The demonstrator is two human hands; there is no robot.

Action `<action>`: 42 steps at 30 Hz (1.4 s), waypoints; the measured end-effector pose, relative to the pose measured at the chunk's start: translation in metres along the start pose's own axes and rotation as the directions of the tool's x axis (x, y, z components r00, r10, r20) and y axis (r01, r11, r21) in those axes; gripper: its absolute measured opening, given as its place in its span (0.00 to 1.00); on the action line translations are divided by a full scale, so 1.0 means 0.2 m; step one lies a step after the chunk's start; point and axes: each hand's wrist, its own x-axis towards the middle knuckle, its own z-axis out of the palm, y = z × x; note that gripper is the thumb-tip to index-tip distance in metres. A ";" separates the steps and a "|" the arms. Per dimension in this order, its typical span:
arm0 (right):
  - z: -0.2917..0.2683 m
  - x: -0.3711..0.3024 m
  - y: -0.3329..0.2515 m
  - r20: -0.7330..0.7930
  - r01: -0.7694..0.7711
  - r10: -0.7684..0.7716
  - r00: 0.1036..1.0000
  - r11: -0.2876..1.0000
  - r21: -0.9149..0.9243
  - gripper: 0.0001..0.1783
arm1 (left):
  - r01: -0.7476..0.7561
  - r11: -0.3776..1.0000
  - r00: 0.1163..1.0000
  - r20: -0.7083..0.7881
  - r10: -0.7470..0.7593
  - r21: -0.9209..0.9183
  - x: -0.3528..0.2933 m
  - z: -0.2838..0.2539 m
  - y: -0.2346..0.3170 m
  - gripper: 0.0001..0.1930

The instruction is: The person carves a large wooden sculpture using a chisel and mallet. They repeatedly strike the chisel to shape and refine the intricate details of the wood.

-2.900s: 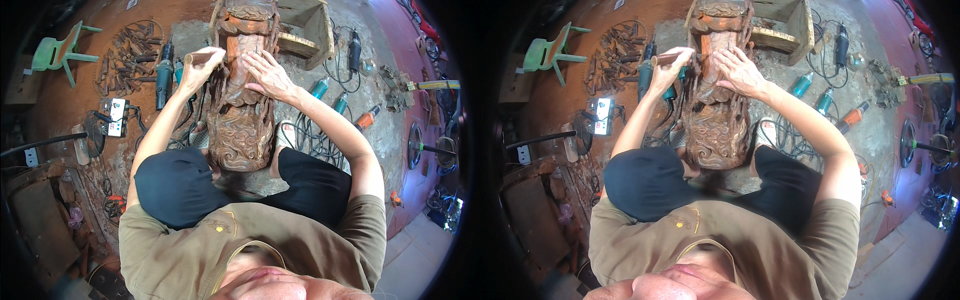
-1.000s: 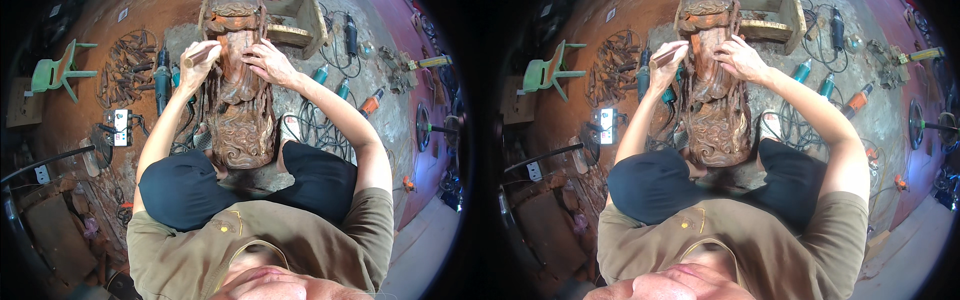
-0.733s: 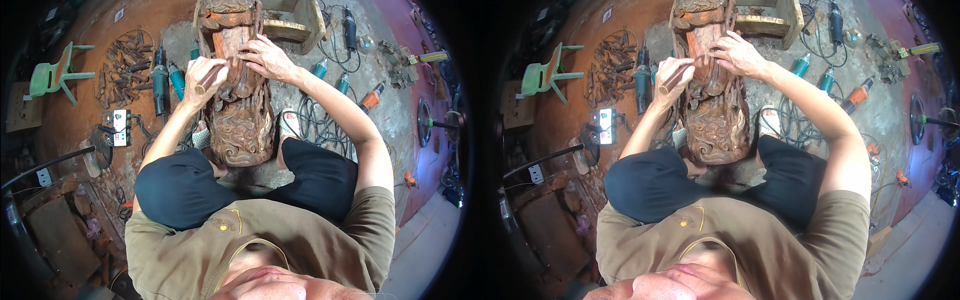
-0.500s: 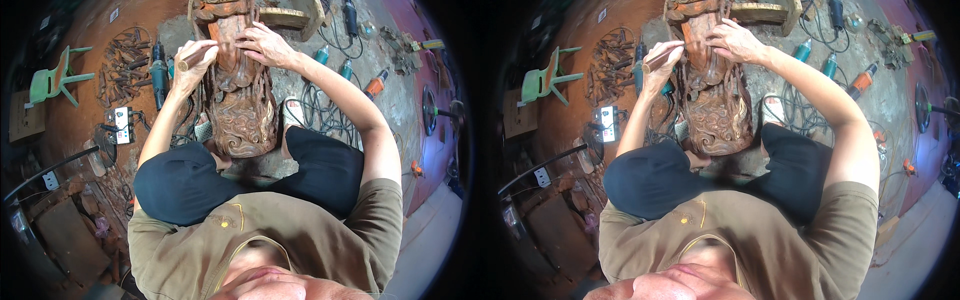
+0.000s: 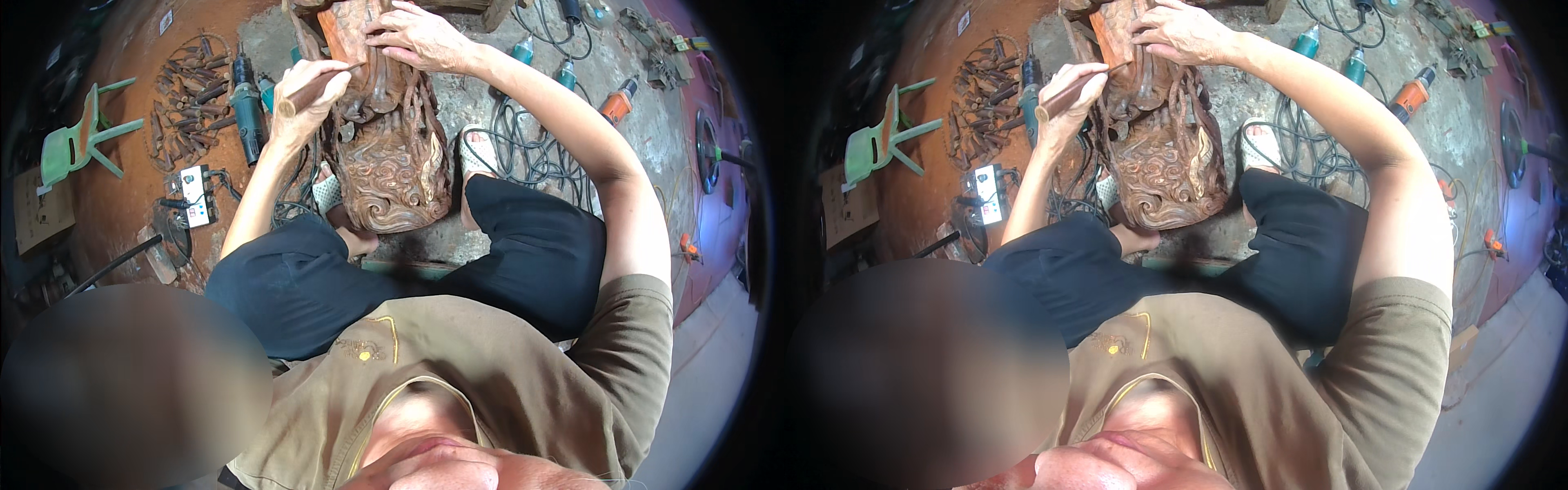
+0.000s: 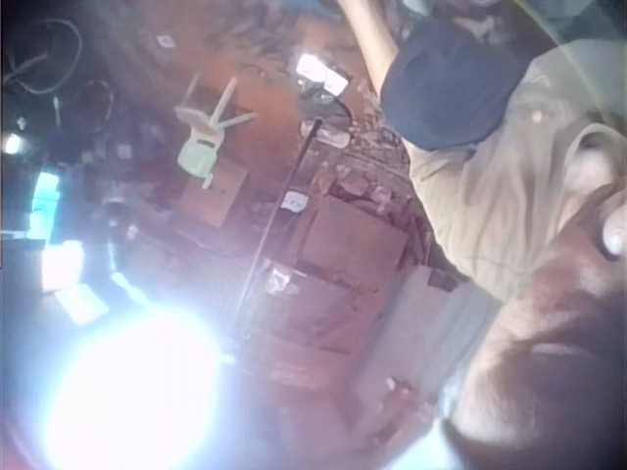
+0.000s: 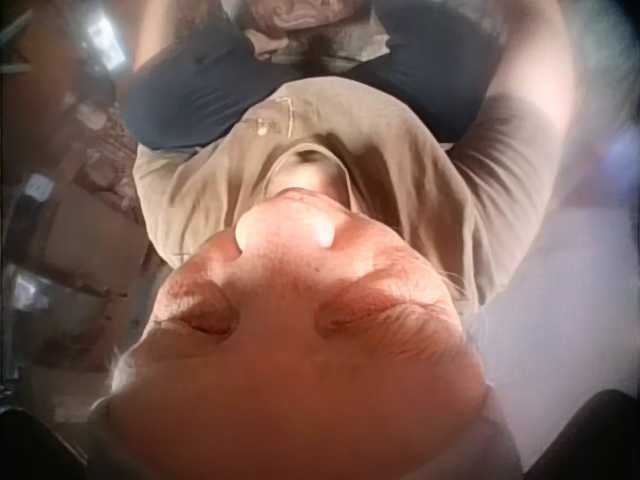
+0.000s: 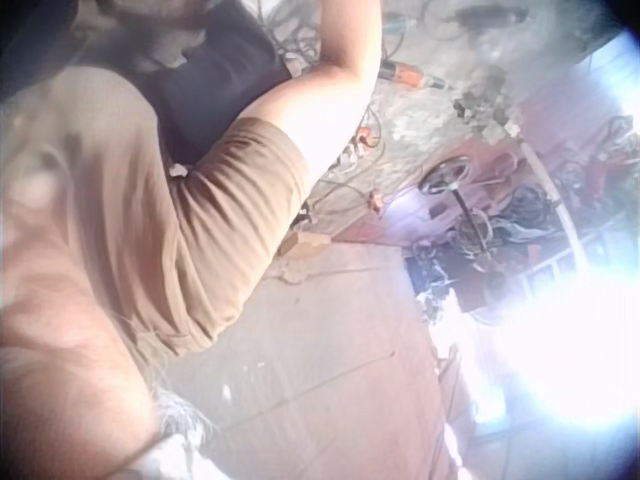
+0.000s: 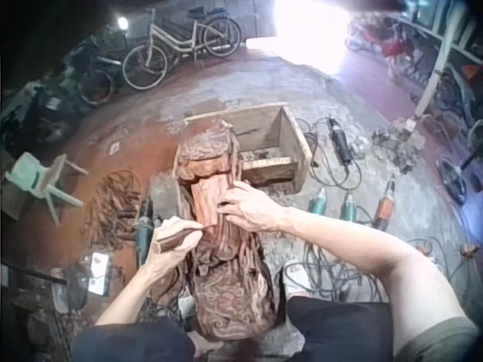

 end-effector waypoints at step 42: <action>0.08 -0.05 0.13 -0.036 -0.143 0.142 0.989 0.989 -0.044 0.17 | -0.433 0.863 0.870 0.371 0.325 0.261 0.04 -0.05 0.09 0.16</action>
